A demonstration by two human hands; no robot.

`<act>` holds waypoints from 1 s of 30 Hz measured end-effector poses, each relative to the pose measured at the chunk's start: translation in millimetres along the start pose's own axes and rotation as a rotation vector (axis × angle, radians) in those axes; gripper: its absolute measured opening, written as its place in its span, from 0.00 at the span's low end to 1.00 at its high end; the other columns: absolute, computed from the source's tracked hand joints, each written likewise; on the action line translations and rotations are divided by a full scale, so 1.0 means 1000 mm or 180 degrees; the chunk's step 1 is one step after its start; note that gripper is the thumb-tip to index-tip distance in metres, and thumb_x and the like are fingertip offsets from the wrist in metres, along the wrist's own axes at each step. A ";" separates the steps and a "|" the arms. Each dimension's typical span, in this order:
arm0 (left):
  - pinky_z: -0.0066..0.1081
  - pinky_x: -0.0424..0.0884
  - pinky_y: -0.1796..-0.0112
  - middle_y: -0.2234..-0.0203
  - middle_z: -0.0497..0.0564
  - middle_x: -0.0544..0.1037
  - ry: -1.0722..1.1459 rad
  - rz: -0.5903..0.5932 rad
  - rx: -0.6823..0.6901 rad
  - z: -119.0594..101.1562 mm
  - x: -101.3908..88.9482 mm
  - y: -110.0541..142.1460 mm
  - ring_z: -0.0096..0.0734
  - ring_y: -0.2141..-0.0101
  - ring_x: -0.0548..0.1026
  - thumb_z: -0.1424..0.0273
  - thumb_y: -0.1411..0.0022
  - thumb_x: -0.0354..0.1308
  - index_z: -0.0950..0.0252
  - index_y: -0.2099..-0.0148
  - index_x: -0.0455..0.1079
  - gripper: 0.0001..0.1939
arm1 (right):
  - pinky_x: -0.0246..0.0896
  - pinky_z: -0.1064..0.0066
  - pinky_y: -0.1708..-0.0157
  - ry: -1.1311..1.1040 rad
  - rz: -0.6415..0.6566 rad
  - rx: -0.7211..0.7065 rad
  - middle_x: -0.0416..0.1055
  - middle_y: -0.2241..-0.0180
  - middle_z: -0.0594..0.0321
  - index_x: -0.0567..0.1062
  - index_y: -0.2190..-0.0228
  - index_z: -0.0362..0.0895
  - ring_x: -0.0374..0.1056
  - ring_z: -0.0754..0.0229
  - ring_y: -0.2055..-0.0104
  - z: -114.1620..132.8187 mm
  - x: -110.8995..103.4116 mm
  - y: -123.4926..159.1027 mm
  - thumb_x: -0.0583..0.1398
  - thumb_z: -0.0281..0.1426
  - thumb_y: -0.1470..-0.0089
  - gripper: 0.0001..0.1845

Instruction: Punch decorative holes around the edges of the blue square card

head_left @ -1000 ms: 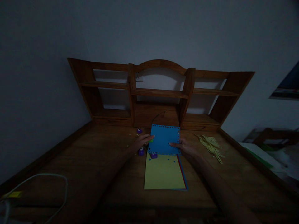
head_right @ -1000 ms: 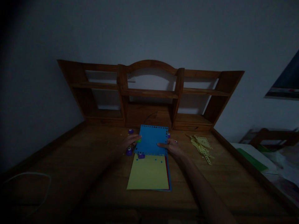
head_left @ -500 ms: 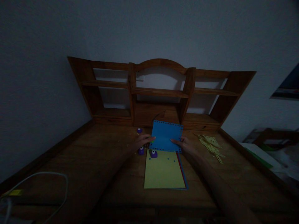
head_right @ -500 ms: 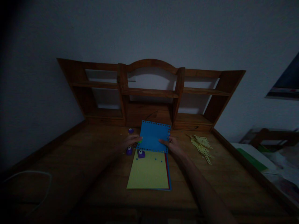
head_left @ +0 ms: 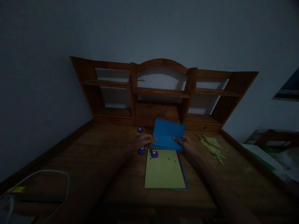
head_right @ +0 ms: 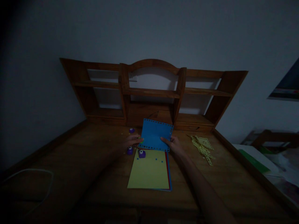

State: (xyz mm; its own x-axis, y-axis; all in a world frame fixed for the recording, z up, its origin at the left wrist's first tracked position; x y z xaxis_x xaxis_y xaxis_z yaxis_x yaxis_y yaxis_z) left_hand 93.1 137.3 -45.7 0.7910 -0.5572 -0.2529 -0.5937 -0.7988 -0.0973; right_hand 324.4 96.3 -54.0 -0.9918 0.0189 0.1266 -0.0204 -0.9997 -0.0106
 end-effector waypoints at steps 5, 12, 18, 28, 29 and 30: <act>0.27 0.57 0.74 0.77 0.45 0.68 -0.0110 -0.0039 -0.0019 0.001 -0.001 -0.001 0.26 0.75 0.65 0.51 0.39 0.58 0.66 0.69 0.68 0.21 | 0.66 0.64 0.71 0.0081 -0.0003 -0.0045 0.78 0.70 0.61 0.76 0.72 0.46 0.71 0.56 0.74 0.001 -0.002 -0.001 0.72 0.44 0.58 0.18; 0.26 0.59 0.73 0.76 0.46 0.69 -0.0047 0.0011 0.0042 -0.005 0.001 0.001 0.26 0.74 0.66 0.51 0.39 0.58 0.65 0.68 0.70 0.21 | 0.69 0.62 0.68 0.0000 0.0106 0.0069 0.79 0.67 0.59 0.76 0.70 0.46 0.73 0.54 0.72 0.000 0.002 0.002 0.72 0.44 0.57 0.18; 0.27 0.63 0.71 0.73 0.47 0.72 0.0176 0.0036 -0.0013 -0.007 0.004 0.004 0.27 0.73 0.68 0.50 0.41 0.61 0.65 0.67 0.71 0.21 | 0.69 0.62 0.68 0.0136 0.0064 0.0097 0.79 0.66 0.56 0.76 0.70 0.45 0.74 0.53 0.71 -0.004 -0.002 -0.002 0.72 0.46 0.58 0.21; 0.28 0.65 0.68 0.68 0.49 0.74 0.0011 0.0140 0.0069 -0.009 0.004 0.003 0.29 0.69 0.71 0.50 0.41 0.61 0.66 0.62 0.72 0.22 | 0.71 0.62 0.65 0.0209 0.0175 0.0097 0.80 0.64 0.56 0.79 0.68 0.44 0.75 0.52 0.69 -0.001 0.002 0.000 0.73 0.47 0.60 0.22; 0.28 0.65 0.68 0.69 0.49 0.74 -0.0028 0.0136 0.0062 -0.008 0.004 0.002 0.29 0.70 0.71 0.49 0.41 0.61 0.66 0.62 0.72 0.22 | 0.72 0.61 0.65 0.0210 0.0185 0.0097 0.80 0.64 0.56 0.79 0.68 0.45 0.75 0.51 0.69 -0.001 0.002 0.000 0.73 0.47 0.60 0.22; 0.28 0.65 0.69 0.70 0.49 0.74 -0.0057 0.0138 0.0051 -0.007 0.005 0.002 0.29 0.71 0.71 0.49 0.41 0.60 0.66 0.63 0.72 0.23 | 0.72 0.61 0.64 0.0207 0.0188 0.0089 0.80 0.64 0.56 0.79 0.68 0.45 0.75 0.51 0.68 -0.001 0.002 0.000 0.73 0.47 0.60 0.22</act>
State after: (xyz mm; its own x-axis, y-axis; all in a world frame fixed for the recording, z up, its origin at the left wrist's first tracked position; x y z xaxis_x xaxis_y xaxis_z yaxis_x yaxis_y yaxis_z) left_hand 96.6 131.5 -39.8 0.7617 -0.5870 -0.2744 -0.6299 -0.7700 -0.1013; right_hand 322.5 96.8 -54.6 -0.9973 -0.0403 0.0618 0.0411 -0.9991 0.0118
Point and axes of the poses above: each hand's wrist, its own y-axis away from the middle knuckle, its own x-axis out of the palm, z = x × y, the point moved 8 cm from there along -y, towards the middle knuckle
